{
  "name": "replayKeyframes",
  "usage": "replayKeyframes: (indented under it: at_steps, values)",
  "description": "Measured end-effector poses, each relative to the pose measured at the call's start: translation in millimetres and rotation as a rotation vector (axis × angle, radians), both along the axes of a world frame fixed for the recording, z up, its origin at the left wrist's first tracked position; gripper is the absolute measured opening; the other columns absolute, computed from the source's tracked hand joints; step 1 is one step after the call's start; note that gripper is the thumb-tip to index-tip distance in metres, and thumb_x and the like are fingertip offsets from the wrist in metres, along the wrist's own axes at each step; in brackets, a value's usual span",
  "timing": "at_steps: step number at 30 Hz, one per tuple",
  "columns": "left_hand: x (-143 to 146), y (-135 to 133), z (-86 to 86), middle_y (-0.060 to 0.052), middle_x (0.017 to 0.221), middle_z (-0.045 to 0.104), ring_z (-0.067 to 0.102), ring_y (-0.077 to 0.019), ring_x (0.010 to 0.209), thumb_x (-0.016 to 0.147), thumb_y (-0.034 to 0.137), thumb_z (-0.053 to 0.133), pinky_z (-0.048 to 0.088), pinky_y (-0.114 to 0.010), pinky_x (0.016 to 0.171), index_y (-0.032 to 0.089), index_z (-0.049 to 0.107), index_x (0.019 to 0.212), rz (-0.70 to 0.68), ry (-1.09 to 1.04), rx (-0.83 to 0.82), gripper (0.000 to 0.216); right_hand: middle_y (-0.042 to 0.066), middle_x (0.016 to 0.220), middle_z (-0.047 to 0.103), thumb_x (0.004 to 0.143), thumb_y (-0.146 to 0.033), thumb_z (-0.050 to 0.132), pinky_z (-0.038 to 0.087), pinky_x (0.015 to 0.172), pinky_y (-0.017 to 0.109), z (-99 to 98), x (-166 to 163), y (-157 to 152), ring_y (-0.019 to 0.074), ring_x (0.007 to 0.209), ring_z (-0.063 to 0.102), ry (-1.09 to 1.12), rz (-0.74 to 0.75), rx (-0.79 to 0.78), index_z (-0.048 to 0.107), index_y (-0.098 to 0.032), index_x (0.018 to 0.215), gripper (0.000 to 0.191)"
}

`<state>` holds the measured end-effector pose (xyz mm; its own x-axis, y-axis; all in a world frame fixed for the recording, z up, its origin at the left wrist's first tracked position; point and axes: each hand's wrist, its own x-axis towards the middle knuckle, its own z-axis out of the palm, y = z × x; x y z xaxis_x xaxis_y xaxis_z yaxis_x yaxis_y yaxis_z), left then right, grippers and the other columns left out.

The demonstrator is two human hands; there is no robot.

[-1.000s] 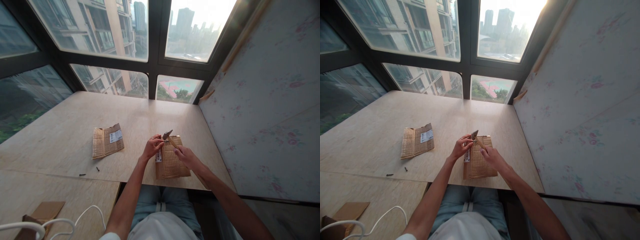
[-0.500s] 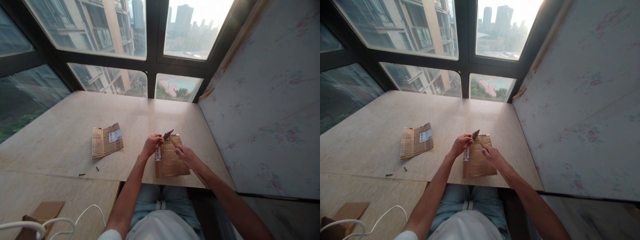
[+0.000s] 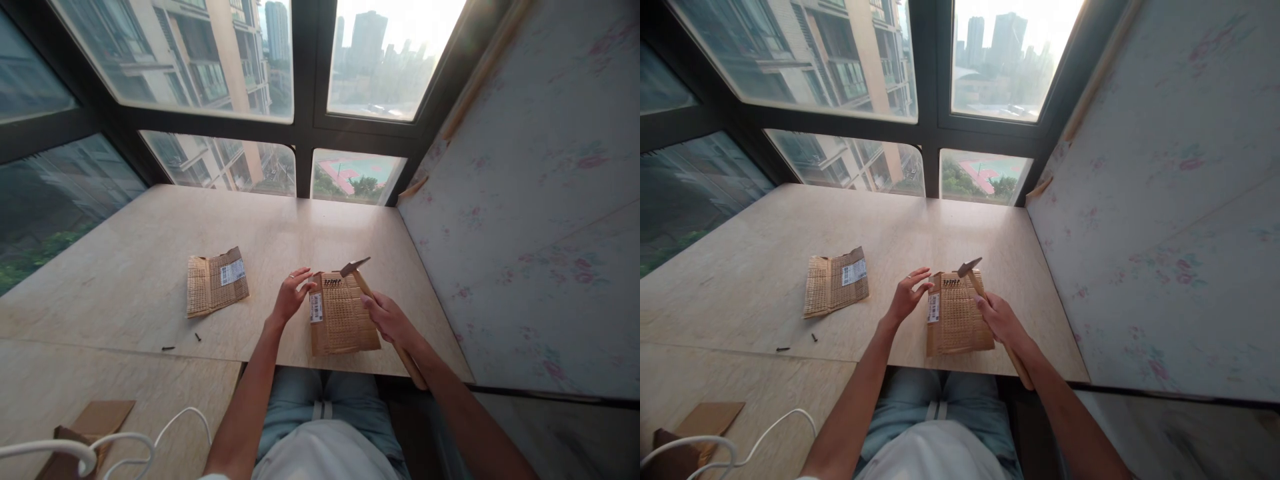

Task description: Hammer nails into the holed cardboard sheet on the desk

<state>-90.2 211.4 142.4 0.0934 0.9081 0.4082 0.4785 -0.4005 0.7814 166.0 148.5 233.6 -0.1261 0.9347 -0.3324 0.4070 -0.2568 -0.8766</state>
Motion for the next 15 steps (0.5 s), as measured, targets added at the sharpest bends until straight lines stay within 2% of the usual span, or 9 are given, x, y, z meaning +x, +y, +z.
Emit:
replayKeyframes:
  at_steps: [3, 7, 11, 15]
  values:
    - [-36, -31, -3.4, -0.012, 0.119, 0.069, 0.062, -0.0239, 0.115, 0.088, 0.033, 0.060, 0.047, -0.044, 0.103, 0.019, 0.070, 0.105, 0.170, 0.043, 0.038, 0.025, -0.013, 0.047, 0.028, 0.083, -0.064, 0.052, 0.019, 0.024, 0.016, -6.7, 11, -14, 0.0049, 0.030, 0.021, 0.192, -0.124, -0.102, 0.044, -0.023, 0.080, 0.041]
    - [-104, -86, -16.1, -0.013, 0.115, 0.070, 0.063, -0.0256, 0.110, 0.088, 0.035, 0.054, 0.046, -0.044, 0.103, 0.017, 0.068, 0.102, 0.532, 0.232, -0.016, 0.026, -0.014, 0.048, 0.026, 0.077, -0.067, 0.061, 0.022, 0.022, 0.014, -14.8, 23, -33, 0.0029, 0.030, 0.017, 0.347, -0.256, -0.132, 0.045, -0.023, 0.081, 0.047]
    - [-165, -139, -28.6, -0.018, 0.111, 0.068, 0.061, -0.0311, 0.109, 0.082, 0.026, 0.051, 0.045, -0.047, 0.100, 0.012, 0.064, 0.109, 0.885, 0.461, -0.203, 0.033, -0.014, 0.049, 0.029, 0.073, -0.067, 0.066, 0.021, 0.022, 0.013, -21.0, 32, -48, 0.0021, 0.029, 0.019, 0.410, -0.341, -0.154, 0.048, -0.022, 0.081, 0.049]
    - [-197, -174, -30.6, -0.022, 0.116, 0.066, 0.058, -0.0330, 0.114, 0.082, 0.020, 0.047, 0.042, -0.047, 0.100, 0.007, 0.061, 0.116, 1.023, 0.607, -0.392, 0.039, -0.013, 0.049, 0.029, 0.071, -0.065, 0.071, 0.021, 0.022, 0.012, -25.3, 36, -55, 0.0016, 0.029, 0.019, 0.419, -0.374, -0.166, 0.051, -0.022, 0.083, 0.049]
